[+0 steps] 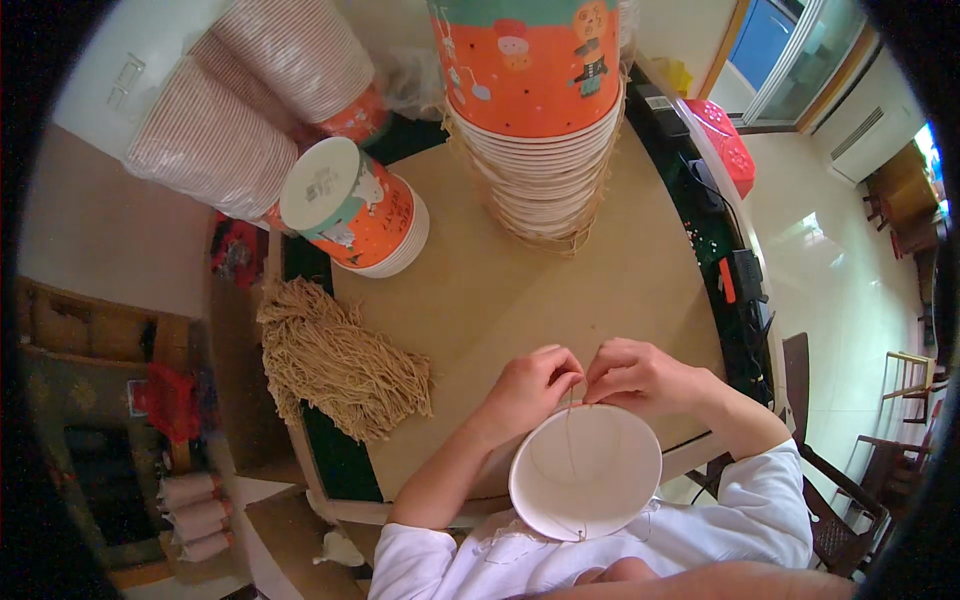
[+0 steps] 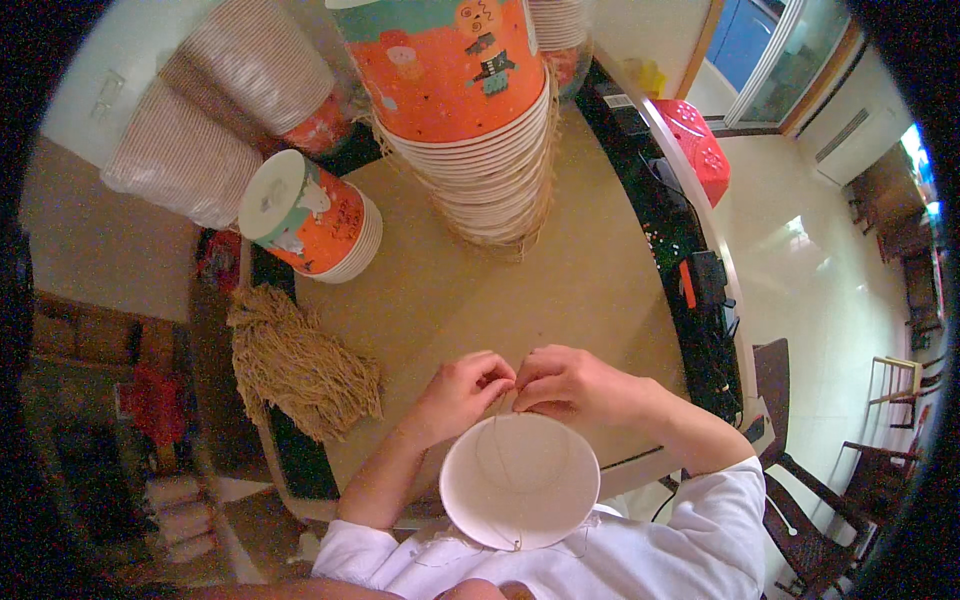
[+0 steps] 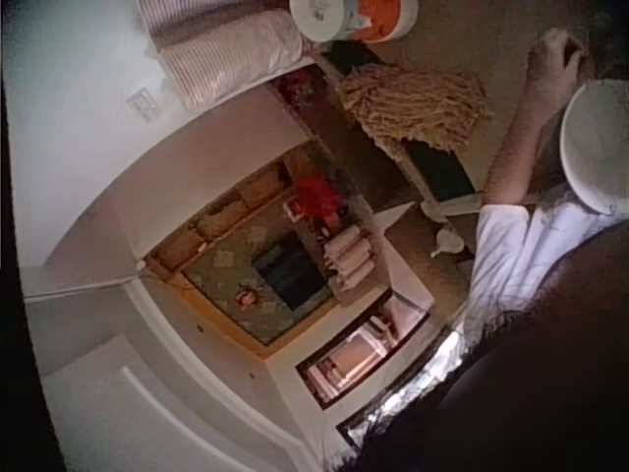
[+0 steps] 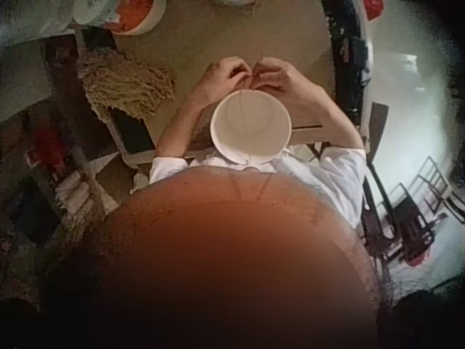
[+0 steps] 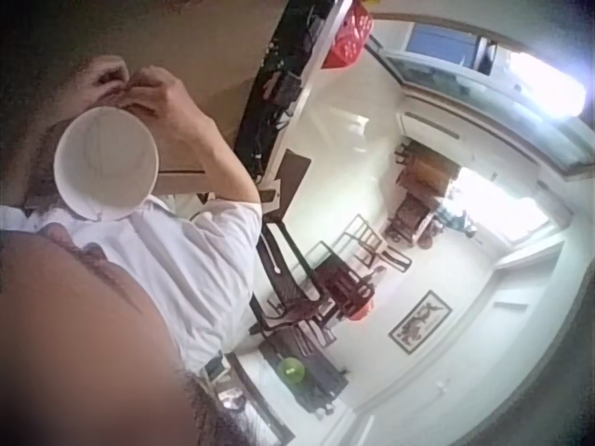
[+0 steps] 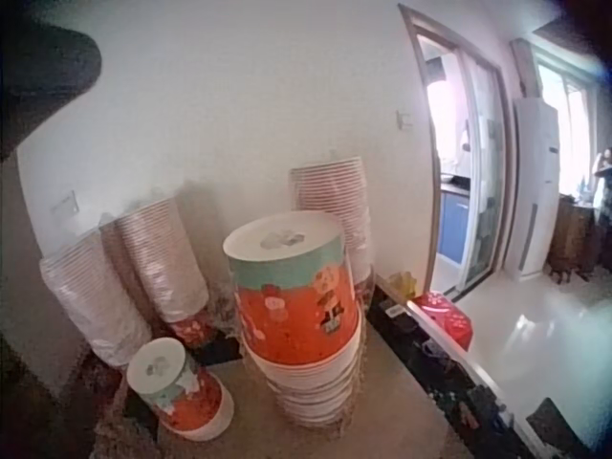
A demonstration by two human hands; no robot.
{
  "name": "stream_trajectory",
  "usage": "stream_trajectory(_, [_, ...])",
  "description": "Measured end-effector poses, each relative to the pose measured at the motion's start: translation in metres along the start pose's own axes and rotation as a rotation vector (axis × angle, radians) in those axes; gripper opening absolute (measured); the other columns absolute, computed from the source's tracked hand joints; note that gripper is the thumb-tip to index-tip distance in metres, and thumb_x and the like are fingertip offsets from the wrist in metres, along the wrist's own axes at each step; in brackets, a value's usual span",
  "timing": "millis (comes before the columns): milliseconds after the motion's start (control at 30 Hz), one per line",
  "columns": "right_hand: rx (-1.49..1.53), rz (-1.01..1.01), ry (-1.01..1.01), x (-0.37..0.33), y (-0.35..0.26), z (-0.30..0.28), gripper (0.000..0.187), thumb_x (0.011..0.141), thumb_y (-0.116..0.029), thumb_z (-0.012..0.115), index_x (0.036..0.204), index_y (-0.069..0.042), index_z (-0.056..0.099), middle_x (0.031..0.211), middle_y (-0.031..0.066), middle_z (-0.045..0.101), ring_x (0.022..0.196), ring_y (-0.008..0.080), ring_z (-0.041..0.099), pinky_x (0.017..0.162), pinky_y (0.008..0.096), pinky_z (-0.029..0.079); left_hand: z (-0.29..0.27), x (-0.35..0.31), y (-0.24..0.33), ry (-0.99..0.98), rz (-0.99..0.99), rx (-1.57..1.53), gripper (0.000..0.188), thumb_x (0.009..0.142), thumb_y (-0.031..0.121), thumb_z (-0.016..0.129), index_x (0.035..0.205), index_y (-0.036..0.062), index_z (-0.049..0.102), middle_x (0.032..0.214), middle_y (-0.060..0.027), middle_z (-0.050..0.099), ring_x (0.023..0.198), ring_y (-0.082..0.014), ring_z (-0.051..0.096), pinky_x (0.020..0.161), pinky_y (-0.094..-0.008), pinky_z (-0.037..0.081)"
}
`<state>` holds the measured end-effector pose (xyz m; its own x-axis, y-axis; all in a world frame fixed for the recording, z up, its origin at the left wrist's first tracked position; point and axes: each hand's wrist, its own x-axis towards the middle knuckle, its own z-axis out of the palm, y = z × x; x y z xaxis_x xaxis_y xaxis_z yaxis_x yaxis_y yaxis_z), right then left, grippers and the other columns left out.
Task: Attaching string handles to paper buckets by threading the string through pre-punched holes and knotting it.
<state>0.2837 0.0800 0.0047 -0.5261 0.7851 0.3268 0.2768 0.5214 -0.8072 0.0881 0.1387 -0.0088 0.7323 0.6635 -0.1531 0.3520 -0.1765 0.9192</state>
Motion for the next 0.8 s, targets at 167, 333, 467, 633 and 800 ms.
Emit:
stream_trajectory(167, [-0.125, 0.032, -0.036, 0.004, -0.015, -0.01, 0.011, 0.071, -0.002, 0.066, 0.08, -0.007, 0.061, 0.083, 0.0044, 0.057, 0.079, 0.0226, 0.055, 0.068, 0.0336, 0.044, -0.011, -0.004, 0.008, -0.033, -0.13, 0.133, 0.009, 0.078, 0.007, 0.061, 0.085, 0.0007, 0.06, 0.077, -0.0102, 0.062, 0.069, -0.0173, 0.061, 0.063, -0.0299, 0.049])
stream_trajectory(333, [-0.392, 0.092, -0.056, -0.003, -0.038, -0.018, 0.013, 0.07, -0.004, 0.064, 0.081, -0.008, 0.057, 0.083, 0.0044, 0.055, 0.08, 0.0237, 0.054, 0.07, 0.0345, 0.044, -0.029, -0.02, 0.028, 0.177, -0.087, 0.516, 0.013, 0.073, 0.013, 0.061, 0.081, 0.0056, 0.054, 0.074, -0.0133, 0.061, 0.068, -0.0297, 0.06, 0.06, -0.0402, 0.047])
stream_trajectory(467, [-0.493, 0.127, -0.056, -0.011, -0.05, -0.018, 0.014, 0.069, -0.004, 0.063, 0.081, -0.009, 0.057, 0.081, 0.0049, 0.053, 0.081, 0.0231, 0.054, 0.071, 0.0343, 0.044, -0.032, -0.036, 0.036, 0.3, -0.123, 0.418, 0.01, 0.075, 0.01, 0.059, 0.08, 0.0047, 0.052, 0.07, -0.0111, 0.06, 0.064, -0.024, 0.061, 0.059, -0.0373, 0.048])
stream_trajectory(633, [-0.559, 0.184, -0.032, -0.024, -0.058, -0.016, 0.016, 0.069, -0.001, 0.06, 0.082, -0.008, 0.057, 0.082, 0.006, 0.054, 0.081, 0.0232, 0.054, 0.073, 0.0347, 0.044, -0.049, -0.046, 0.014, 0.247, -0.1, -0.431, 0.007, 0.081, -0.002, 0.047, 0.083, 0.0033, 0.051, 0.071, -0.0055, 0.059, 0.06, -0.0103, 0.057, 0.058, -0.0267, 0.052])
stream_trajectory(800, [-0.393, 0.361, 0.081, -0.02, -0.057, -0.008, 0.012, 0.077, -0.002, 0.056, 0.089, -0.004, 0.057, 0.088, 0.0104, 0.056, 0.084, 0.0278, 0.057, 0.073, 0.036, 0.047, -0.058, -0.053, 0.002, 0.121, -0.198, -0.824, 0.006, 0.086, 0.004, 0.051, 0.092, 0.0036, 0.05, 0.081, -0.0088, 0.059, 0.058, -0.0108, 0.055, 0.057, -0.0265, 0.053])
